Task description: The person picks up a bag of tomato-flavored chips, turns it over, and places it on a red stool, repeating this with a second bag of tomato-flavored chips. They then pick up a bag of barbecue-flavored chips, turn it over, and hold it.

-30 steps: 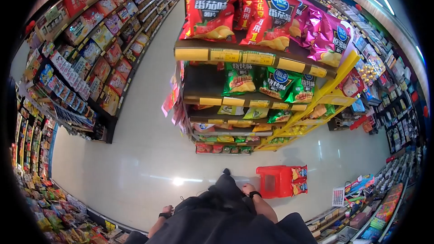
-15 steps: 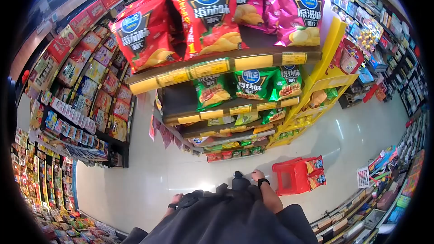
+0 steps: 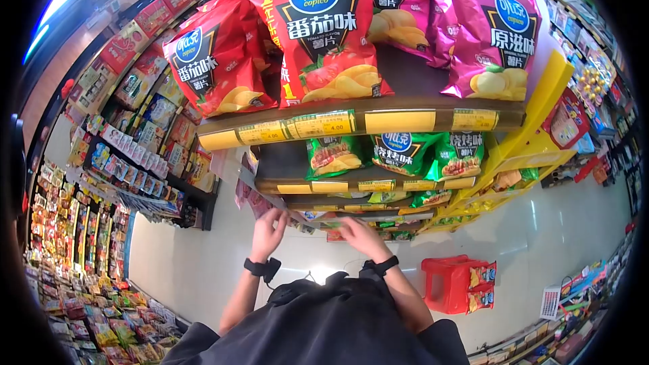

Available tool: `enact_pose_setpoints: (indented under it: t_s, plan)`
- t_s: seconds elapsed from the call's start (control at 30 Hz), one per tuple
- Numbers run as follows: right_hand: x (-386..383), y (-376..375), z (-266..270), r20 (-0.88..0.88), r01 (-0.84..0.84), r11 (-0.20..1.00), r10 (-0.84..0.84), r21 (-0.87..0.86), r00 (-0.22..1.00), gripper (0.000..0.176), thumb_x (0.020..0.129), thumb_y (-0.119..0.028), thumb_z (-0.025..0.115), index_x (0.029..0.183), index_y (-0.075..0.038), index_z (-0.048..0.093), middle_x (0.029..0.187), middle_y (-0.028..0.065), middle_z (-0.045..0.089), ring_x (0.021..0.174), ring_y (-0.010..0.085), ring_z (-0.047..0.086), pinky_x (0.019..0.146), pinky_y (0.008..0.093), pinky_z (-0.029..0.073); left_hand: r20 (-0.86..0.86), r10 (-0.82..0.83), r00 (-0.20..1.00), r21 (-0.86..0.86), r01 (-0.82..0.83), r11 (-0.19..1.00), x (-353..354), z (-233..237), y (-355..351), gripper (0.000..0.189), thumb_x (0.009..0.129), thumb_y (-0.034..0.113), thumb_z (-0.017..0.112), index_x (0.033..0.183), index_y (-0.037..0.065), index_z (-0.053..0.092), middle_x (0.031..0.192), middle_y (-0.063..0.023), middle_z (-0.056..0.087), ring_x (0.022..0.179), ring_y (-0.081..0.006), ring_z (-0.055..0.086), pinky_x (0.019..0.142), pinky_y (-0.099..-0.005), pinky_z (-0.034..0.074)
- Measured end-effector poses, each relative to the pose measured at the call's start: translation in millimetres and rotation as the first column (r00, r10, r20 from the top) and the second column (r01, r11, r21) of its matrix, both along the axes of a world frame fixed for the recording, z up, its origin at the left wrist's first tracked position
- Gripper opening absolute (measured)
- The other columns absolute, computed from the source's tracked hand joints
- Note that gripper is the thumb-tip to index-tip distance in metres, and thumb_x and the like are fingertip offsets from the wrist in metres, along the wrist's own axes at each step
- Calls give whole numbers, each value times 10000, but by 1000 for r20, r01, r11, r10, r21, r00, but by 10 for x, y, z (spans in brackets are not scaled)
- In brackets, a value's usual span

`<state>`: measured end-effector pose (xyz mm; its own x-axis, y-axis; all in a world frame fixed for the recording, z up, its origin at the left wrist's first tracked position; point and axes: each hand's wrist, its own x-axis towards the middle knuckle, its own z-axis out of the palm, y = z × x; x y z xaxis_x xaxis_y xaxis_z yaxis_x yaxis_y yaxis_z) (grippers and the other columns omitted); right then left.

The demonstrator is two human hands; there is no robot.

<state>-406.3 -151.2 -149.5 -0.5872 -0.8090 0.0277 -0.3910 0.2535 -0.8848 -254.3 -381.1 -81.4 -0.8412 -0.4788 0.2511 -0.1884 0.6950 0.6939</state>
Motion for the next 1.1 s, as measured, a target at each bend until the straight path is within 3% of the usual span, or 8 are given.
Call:
enact_pose_setpoints:
  t_s: [0.1, 0.37, 0.5, 0.57, 0.7, 0.8, 0.97, 1.1]
  plan:
    - [43, -339, 568, -11, -45, 968, 44, -248, 999, 292, 938, -159, 577, 1210, -57, 551, 1084, 151, 639, 930, 292, 660, 739, 366, 537, -131, 43, 990, -12, -45, 999, -351, 454, 27, 187, 956, 141, 566, 949, -25, 651, 774, -115, 645, 668, -197, 599, 634, -302, 483]
    - [-20, -1125, 1305, -74, -8, 784, -49, -620, 996, 520, 926, -118, 565, 1382, 20, 356, 1317, 274, 454, 1183, 429, 500, 986, 442, 441, -326, 230, 917, 127, -199, 972, -1052, 808, -168, 266, 930, 125, 566, 1142, -35, 565, 1056, -185, 633, 983, -307, 613, 874, -363, 473]
    - [-202, -1543, 1244, -157, 109, 848, -220, -518, 963, 616, 916, -152, 528, 1403, 96, 242, 1354, 390, 340, 1233, 543, 372, 1063, 546, 309, -337, 240, 910, 167, -194, 967, -1324, 575, -539, 325, 925, 38, 559, 1236, -40, 506, 1177, -181, 610, 1095, -239, 573, 942, -342, 446]
    - [-357, -1693, 1237, -85, 123, 907, -172, -403, 981, 499, 925, -177, 488, 1319, 100, 356, 1263, 396, 441, 1175, 518, 439, 1029, 548, 343, -248, 281, 927, 162, -246, 956, -1448, 282, -840, 309, 909, 67, 587, 1201, -23, 547, 1171, -164, 623, 1075, -246, 587, 905, -359, 471]
    - [-621, -2046, 1053, -266, 98, 913, -216, -396, 940, 358, 929, -199, 469, 1195, 34, 526, 1187, 304, 567, 1133, 455, 519, 990, 526, 382, -175, 192, 966, -133, -216, 967, -1584, 502, -813, 305, 916, 152, 597, 1181, 3, 572, 1192, -175, 623, 1095, -275, 590, 885, -371, 485]
    - [-747, -2267, 1024, -100, 164, 893, -225, -420, 969, 335, 927, -238, 490, 1167, -22, 580, 1209, 227, 595, 1146, 408, 539, 967, 497, 406, -241, 168, 956, -101, -197, 975, -1714, 273, -1039, 310, 913, 167, 605, 1181, 14, 575, 1193, -166, 624, 1105, -275, 584, 902, -375, 475]
    - [-1066, -2551, 783, -263, 134, 883, -275, -451, 925, 272, 954, -273, 541, 1080, -38, 594, 1065, 172, 634, 985, 298, 594, 839, 421, 472, -308, 141, 941, -24, -155, 988, -1894, 94, -1260, 320, 908, 192, 619, 1182, 33, 579, 1194, -151, 625, 1120, -275, 573, 930, -381, 459]
    - [-1082, -2389, 939, -272, 141, 930, -241, -340, 932, 344, 959, -301, 531, 1165, -32, 585, 1213, 188, 599, 1098, 314, 558, 917, 428, 439, -335, 127, 934, 21, -128, 992, -1982, -80, -1344, 328, 904, 212, 630, 1183, 47, 583, 1195, -139, 625, 1133, -274, 565, 953, -386, 446]
